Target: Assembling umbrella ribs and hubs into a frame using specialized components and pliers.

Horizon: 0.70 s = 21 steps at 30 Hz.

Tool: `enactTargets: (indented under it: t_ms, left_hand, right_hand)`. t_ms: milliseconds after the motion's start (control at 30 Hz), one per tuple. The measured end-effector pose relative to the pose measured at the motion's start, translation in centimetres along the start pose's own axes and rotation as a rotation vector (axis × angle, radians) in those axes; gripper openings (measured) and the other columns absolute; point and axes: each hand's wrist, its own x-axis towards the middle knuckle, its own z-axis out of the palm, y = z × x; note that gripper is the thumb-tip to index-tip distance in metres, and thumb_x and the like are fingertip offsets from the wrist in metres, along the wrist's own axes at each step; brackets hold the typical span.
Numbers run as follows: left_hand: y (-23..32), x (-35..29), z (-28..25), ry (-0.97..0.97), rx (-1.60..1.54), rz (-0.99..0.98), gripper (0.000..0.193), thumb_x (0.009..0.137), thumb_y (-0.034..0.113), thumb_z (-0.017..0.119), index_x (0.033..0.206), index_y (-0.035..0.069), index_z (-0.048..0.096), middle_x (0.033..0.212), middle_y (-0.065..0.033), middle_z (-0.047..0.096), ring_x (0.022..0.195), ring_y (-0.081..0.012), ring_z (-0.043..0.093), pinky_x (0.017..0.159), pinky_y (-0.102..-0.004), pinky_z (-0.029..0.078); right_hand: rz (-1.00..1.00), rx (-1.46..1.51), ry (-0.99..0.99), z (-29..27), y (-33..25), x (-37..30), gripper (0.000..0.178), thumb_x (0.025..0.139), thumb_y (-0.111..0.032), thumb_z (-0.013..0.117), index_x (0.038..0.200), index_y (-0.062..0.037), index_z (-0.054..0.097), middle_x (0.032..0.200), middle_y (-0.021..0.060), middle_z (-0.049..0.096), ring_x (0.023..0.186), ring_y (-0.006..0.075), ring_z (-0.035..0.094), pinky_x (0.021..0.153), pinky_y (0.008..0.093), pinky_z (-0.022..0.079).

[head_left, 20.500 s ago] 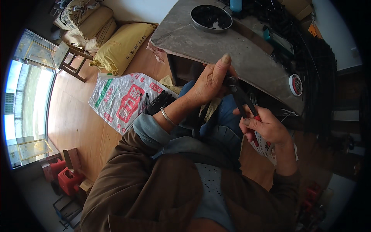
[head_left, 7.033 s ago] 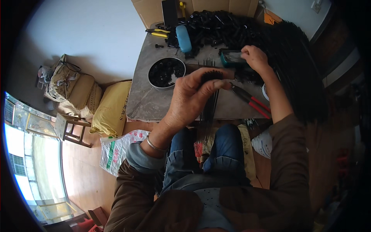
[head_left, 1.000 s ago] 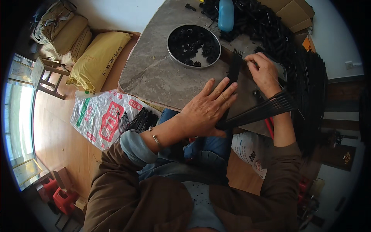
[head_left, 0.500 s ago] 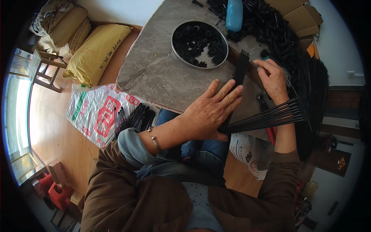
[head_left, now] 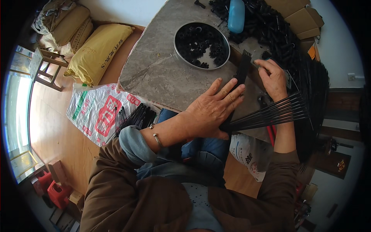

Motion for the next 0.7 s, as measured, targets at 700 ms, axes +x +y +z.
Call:
enactTargets:
  t_ms: [700]
  left_hand:
    - [-0.5, 0.1, -0.4, 0.019, -0.012, 0.015, 0.103, 0.06, 0.056, 0.076, 0.139, 0.0, 0.04, 0.152, -0.0164, 0.025, 0.143, -0.0319, 0.017, 0.114, -0.0496, 0.015]
  right_hand:
    - [-0.241, -0.242, 0.036, 0.1, -0.3, 2.0, 0.021, 0.077, 0.001, 0.062, 0.096, -0.0061, 0.061, 0.088, 0.0057, 0.062, 0.084, 0.0248, 0.06, 0.076, 0.0353, 0.048]
